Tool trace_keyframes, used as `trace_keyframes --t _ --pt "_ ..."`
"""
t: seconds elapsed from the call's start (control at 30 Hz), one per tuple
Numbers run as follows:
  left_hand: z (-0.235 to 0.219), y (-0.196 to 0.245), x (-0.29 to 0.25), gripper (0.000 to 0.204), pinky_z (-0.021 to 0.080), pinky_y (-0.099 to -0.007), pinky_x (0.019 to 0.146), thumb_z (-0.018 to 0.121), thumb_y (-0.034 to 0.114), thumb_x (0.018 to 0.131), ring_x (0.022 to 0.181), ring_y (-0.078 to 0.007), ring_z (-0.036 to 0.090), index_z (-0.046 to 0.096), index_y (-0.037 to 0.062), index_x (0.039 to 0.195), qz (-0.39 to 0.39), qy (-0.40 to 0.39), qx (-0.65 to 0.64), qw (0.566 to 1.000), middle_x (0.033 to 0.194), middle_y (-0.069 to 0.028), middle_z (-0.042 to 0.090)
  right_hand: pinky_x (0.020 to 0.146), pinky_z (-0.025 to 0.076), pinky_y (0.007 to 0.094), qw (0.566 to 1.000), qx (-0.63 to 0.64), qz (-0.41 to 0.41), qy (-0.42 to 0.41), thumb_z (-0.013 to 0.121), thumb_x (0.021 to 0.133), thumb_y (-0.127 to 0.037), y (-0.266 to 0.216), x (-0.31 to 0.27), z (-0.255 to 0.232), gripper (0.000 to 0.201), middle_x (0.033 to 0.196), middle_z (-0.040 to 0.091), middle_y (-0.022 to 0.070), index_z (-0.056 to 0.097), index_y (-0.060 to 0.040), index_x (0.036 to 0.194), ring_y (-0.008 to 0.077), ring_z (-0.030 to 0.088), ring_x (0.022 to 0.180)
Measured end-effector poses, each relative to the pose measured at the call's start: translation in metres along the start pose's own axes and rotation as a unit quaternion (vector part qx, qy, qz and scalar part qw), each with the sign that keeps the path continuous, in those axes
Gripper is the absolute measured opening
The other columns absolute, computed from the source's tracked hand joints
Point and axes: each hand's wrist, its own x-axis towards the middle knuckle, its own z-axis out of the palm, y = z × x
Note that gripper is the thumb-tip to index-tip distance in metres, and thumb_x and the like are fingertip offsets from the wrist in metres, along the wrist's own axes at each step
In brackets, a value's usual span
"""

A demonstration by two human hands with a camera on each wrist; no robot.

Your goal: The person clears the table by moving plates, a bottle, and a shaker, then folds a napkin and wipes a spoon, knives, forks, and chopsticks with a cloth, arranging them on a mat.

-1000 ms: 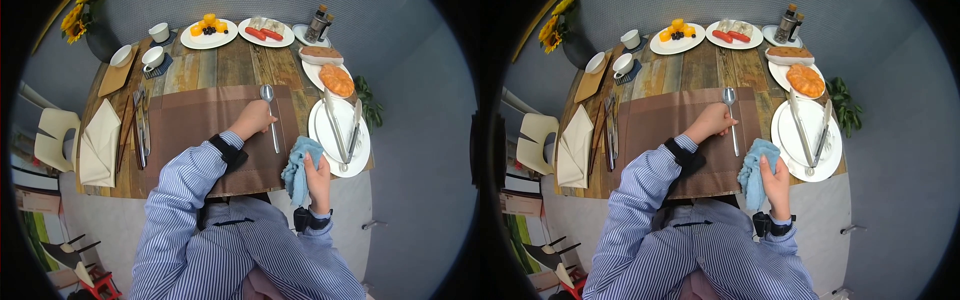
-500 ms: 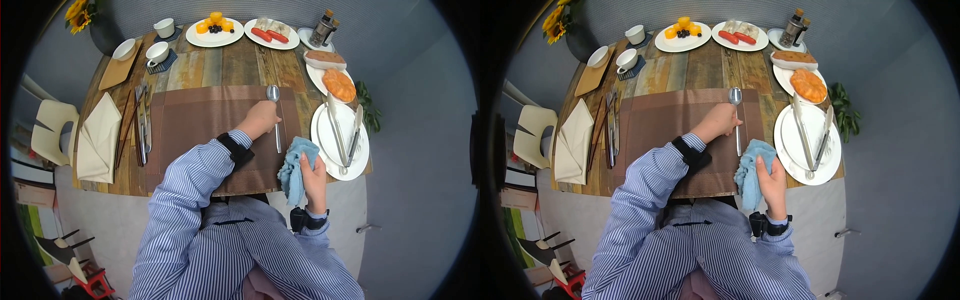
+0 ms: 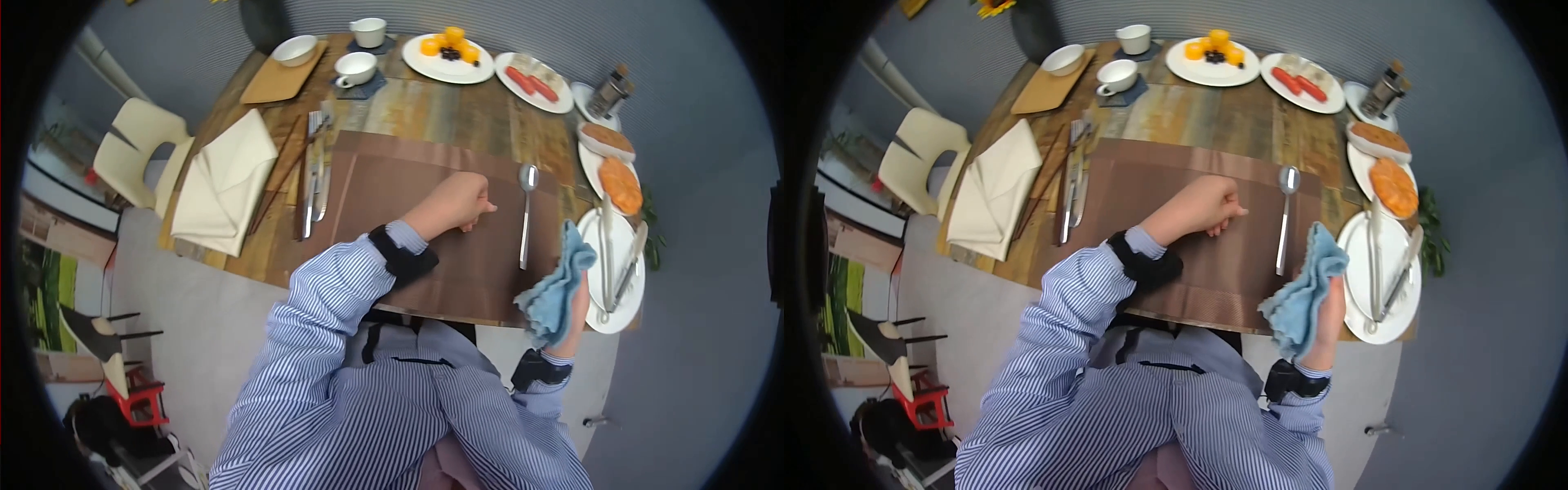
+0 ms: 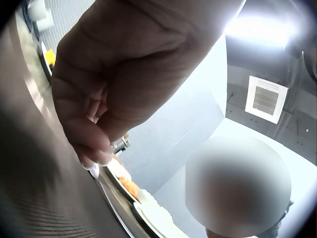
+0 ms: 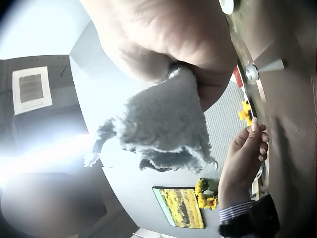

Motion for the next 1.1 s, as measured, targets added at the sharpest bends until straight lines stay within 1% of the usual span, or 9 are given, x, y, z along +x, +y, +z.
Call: trace_keyframes --t 0.1,0.13,0.23,0.27,0.3,0.4,0.77,0.93,1.1 --pt "-0.041 -0.011 -0.04 0.02 0.046 -0.0264 0.044 0.062 0.012 0.087 0.047 -0.0127 0.058 0.054 -0.002 0.075 -0.014 0.087 0.0 0.996 0.059 -0.0064 0.059 0.066 0.052 0.0296 0.987 0.124 -0.027 -0.1 0.042 0.099 -0.033 0.006 0.001 0.033 0.037 0.096 0.056 0.0138 0.047 -0.0063 0.124 0.0163 0.056 0.071" --pt "-0.055 -0.016 -0.052 0.019 0.046 -0.026 0.044 0.061 0.012 0.087 0.049 -0.0119 0.058 0.055 -0.0018 0.077 -0.032 0.124 0.011 0.992 0.06 -0.0059 0.059 0.073 0.054 0.0361 0.929 0.279 0.013 -0.244 0.041 0.099 -0.036 0.013 0.012 0.035 0.04 0.104 0.055 0.0188 0.046 -0.0075 0.126 0.0216 0.059 0.081" --pt "-0.092 -0.036 -0.09 0.017 0.045 -0.0252 0.044 0.061 0.014 0.088 0.051 -0.0107 0.057 0.057 -0.0016 0.081 -0.067 0.238 0.035 0.968 0.062 -0.0057 0.058 0.081 0.054 0.0445 0.88 0.366 0.129 -0.274 0.038 0.099 -0.039 0.021 0.018 0.046 0.043 0.116 0.051 0.0243 0.046 -0.0079 0.127 0.028 0.06 0.095" --pt "-0.104 -0.049 -0.101 0.017 0.046 -0.0277 0.047 0.062 0.014 0.086 0.053 -0.0151 0.059 0.057 -0.0017 0.08 -0.049 0.278 0.124 0.951 0.064 -0.0079 0.059 0.087 0.051 0.0466 0.848 0.403 0.162 -0.303 0.035 0.099 -0.04 0.025 0.023 0.05 0.046 0.121 0.051 0.0248 0.046 -0.0063 0.128 0.0318 0.058 0.105" --pt "-0.114 -0.06 -0.111 0.018 0.047 -0.0303 0.05 0.064 0.014 0.085 0.055 -0.0195 0.06 0.057 -0.0018 0.08 -0.03 0.315 0.211 0.925 0.065 -0.0101 0.06 0.087 0.051 0.0466 0.846 0.406 0.163 -0.304 0.035 0.099 -0.04 0.031 0.026 0.051 0.046 0.121 0.051 0.0248 0.046 -0.0063 0.128 0.0318 0.058 0.105" --pt "-0.131 -0.083 -0.134 0.018 0.047 -0.0407 0.067 0.067 0.014 0.075 0.074 -0.0361 0.06 0.059 -0.0014 0.076 -0.072 0.395 0.312 0.861 0.074 -0.0187 0.062 0.091 0.049 0.0417 0.955 0.194 0.115 -0.193 0.036 0.099 -0.04 0.048 0.037 0.05 0.046 0.121 0.057 0.0142 0.049 -0.0043 0.124 0.0291 0.056 0.108" --pt "-0.132 -0.097 -0.146 0.018 0.047 -0.0449 0.065 0.068 0.014 0.066 0.072 -0.0379 0.06 0.058 -0.0007 0.069 -0.12 0.355 0.388 0.842 0.071 -0.0206 0.06 0.097 0.044 0.0407 0.936 0.253 0.155 -0.191 0.034 0.099 -0.042 0.055 0.036 0.068 0.048 0.122 0.057 0.0089 0.048 -0.0066 0.129 0.0263 0.055 0.109" --pt "-0.138 -0.088 -0.143 0.023 0.051 -0.0443 0.069 0.068 0.017 0.064 0.078 -0.0394 0.062 0.062 -0.0041 0.072 -0.199 0.284 0.377 0.859 0.075 -0.0241 0.062 0.095 0.045 0.0398 0.939 0.246 0.16 -0.178 0.035 0.099 -0.042 0.058 0.036 0.064 0.048 0.121 0.057 0.0084 0.048 -0.0064 0.128 0.026 0.056 0.108" --pt "-0.135 -0.084 -0.152 0.023 0.047 -0.0419 0.06 0.067 0.019 0.064 0.064 -0.0371 0.06 0.059 -0.0028 0.065 -0.158 0.305 0.33 0.879 0.063 -0.0216 0.059 0.096 0.045 0.0386 0.936 0.239 0.16 -0.203 0.035 0.1 -0.04 0.058 0.036 0.063 0.047 0.122 0.057 0.0085 0.048 -0.0056 0.128 0.0251 0.056 0.11"
